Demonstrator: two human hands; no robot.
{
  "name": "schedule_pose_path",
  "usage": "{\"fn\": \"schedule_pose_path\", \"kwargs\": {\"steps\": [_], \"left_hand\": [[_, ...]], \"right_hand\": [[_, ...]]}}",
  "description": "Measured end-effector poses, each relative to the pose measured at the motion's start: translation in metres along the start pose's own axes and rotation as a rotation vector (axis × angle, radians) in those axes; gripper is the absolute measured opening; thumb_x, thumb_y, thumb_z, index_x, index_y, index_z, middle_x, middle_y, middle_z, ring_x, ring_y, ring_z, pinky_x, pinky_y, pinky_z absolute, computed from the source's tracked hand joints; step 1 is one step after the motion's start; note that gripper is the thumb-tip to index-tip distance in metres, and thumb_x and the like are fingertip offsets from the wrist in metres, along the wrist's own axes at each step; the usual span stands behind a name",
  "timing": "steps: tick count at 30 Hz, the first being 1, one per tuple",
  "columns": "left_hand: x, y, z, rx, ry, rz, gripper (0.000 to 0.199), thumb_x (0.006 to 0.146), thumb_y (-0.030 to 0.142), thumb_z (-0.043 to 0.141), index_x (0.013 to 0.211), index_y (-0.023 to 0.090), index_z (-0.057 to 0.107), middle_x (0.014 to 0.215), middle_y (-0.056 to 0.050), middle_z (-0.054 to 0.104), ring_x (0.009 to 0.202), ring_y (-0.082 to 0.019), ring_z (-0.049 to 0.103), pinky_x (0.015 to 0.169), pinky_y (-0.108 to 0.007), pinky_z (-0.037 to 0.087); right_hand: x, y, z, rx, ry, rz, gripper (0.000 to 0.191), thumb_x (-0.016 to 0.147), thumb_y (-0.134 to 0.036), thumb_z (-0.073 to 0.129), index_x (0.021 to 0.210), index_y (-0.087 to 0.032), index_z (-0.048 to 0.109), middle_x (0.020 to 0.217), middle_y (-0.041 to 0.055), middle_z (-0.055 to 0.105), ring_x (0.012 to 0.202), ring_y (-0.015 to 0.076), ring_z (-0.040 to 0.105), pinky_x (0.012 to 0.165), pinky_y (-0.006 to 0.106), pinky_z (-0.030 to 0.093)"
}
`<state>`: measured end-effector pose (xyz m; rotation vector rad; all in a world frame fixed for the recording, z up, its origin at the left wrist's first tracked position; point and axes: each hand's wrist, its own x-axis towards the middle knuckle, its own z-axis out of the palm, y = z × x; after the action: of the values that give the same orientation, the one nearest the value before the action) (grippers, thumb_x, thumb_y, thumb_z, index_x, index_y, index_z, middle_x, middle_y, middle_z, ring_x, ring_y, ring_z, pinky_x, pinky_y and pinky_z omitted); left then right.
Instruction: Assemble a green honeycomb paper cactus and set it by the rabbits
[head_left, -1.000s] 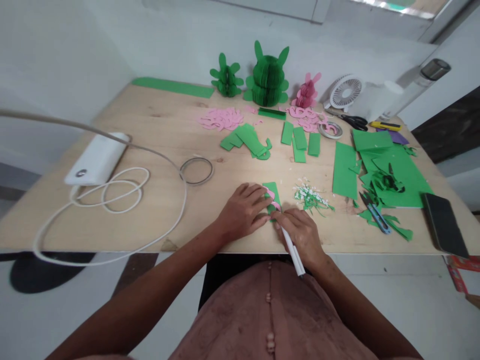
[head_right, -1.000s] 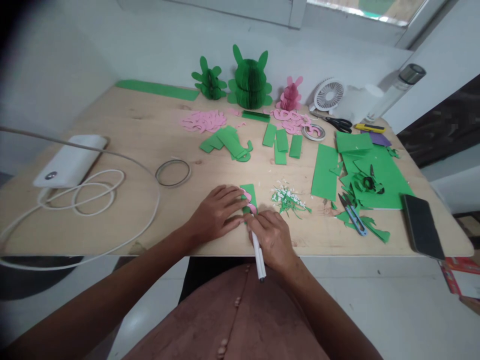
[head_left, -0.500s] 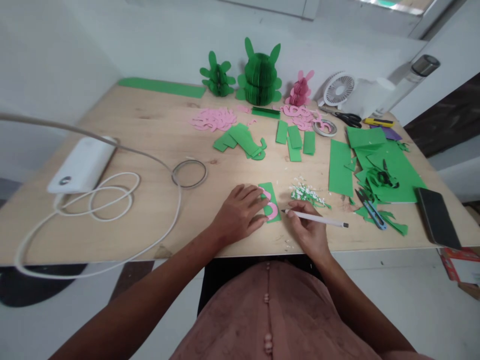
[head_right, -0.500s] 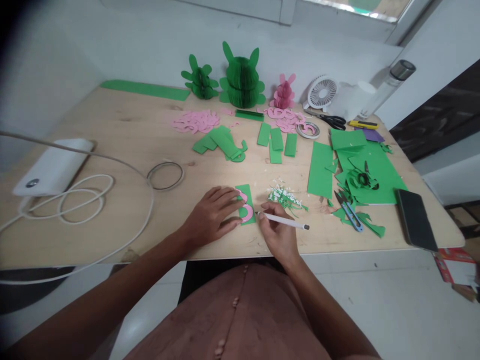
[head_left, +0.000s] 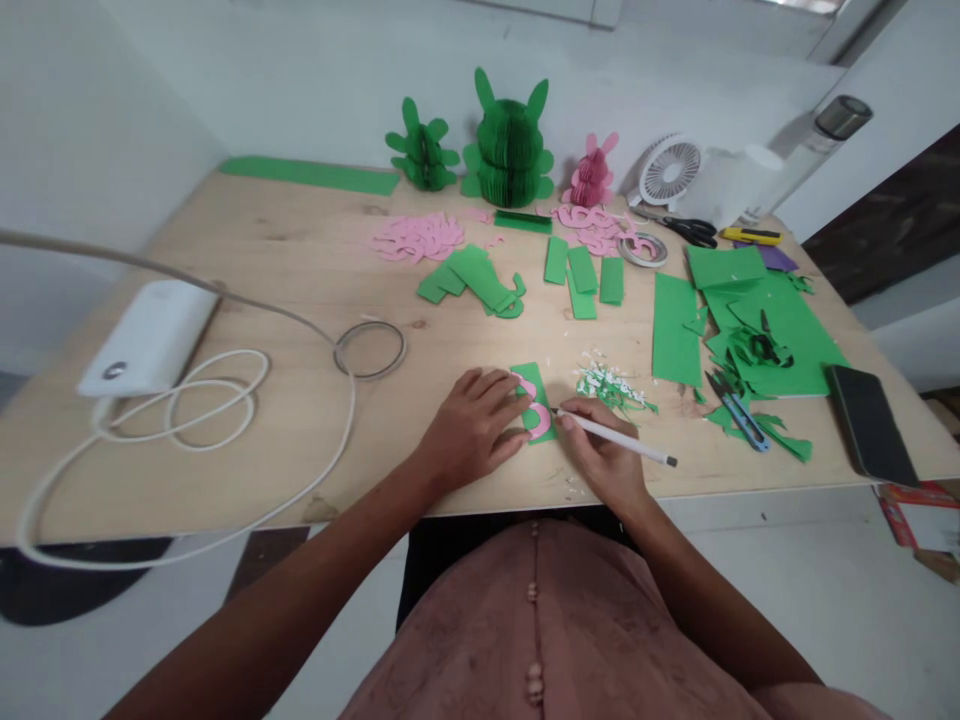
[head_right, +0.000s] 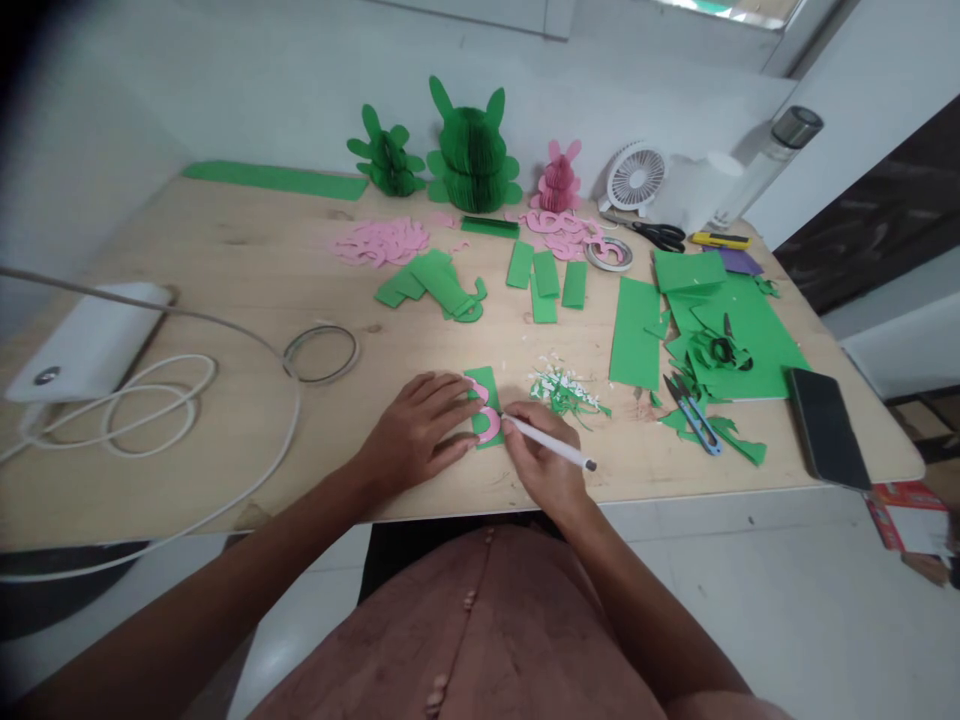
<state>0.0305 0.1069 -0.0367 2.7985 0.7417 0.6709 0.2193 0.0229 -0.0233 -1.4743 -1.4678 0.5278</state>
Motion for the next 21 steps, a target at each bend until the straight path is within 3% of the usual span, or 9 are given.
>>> {"fn": "schedule_pose_path", "kwargs": {"steps": [4, 11, 15, 21], "left_hand": [[0.000, 0.000, 0.000, -0.001, 0.004, -0.003, 0.033, 0.090, 0.035, 0.052, 0.115, 0.018, 0.063, 0.123, -0.013, 0.061, 0.121, -0.028, 0.051, 0.104, -0.048, 0.038], [-0.001, -0.001, 0.001, -0.003, 0.000, 0.003, 0.034, 0.089, 0.035, 0.053, 0.117, 0.018, 0.063, 0.123, -0.013, 0.061, 0.120, -0.028, 0.051, 0.105, -0.049, 0.037], [-0.001, -0.001, 0.001, -0.004, 0.005, 0.001, 0.034, 0.089, 0.035, 0.053, 0.117, 0.018, 0.062, 0.123, -0.012, 0.061, 0.120, -0.028, 0.051, 0.104, -0.049, 0.037], [0.000, -0.001, -0.001, -0.002, -0.003, 0.007, 0.036, 0.090, 0.036, 0.052, 0.118, 0.017, 0.062, 0.123, -0.013, 0.061, 0.119, -0.028, 0.051, 0.103, -0.048, 0.037]], "right_hand": [[0.000, 0.002, 0.001, -0.118, -0.055, -0.161, 0.014, 0.090, -0.022, 0.055, 0.098, -0.023, 0.066, 0.095, 0.0049, 0.073, 0.087, 0.0193, 0.067, 0.082, 0.034, 0.052], [0.000, 0.003, 0.003, -0.231, -0.097, -0.215, 0.016, 0.092, -0.022, 0.053, 0.101, -0.021, 0.066, 0.095, 0.0058, 0.073, 0.080, 0.0190, 0.066, 0.078, 0.035, 0.052], [-0.002, -0.003, 0.000, -0.091, -0.073, -0.087, 0.013, 0.090, -0.023, 0.055, 0.097, -0.022, 0.066, 0.093, 0.0047, 0.072, 0.085, 0.0187, 0.066, 0.080, 0.033, 0.052], [-0.010, -0.011, 0.002, 0.001, -0.099, 0.115, 0.006, 0.086, -0.025, 0.058, 0.088, -0.022, 0.062, 0.078, 0.0009, 0.068, 0.069, 0.0149, 0.064, 0.061, 0.025, 0.049]]}}
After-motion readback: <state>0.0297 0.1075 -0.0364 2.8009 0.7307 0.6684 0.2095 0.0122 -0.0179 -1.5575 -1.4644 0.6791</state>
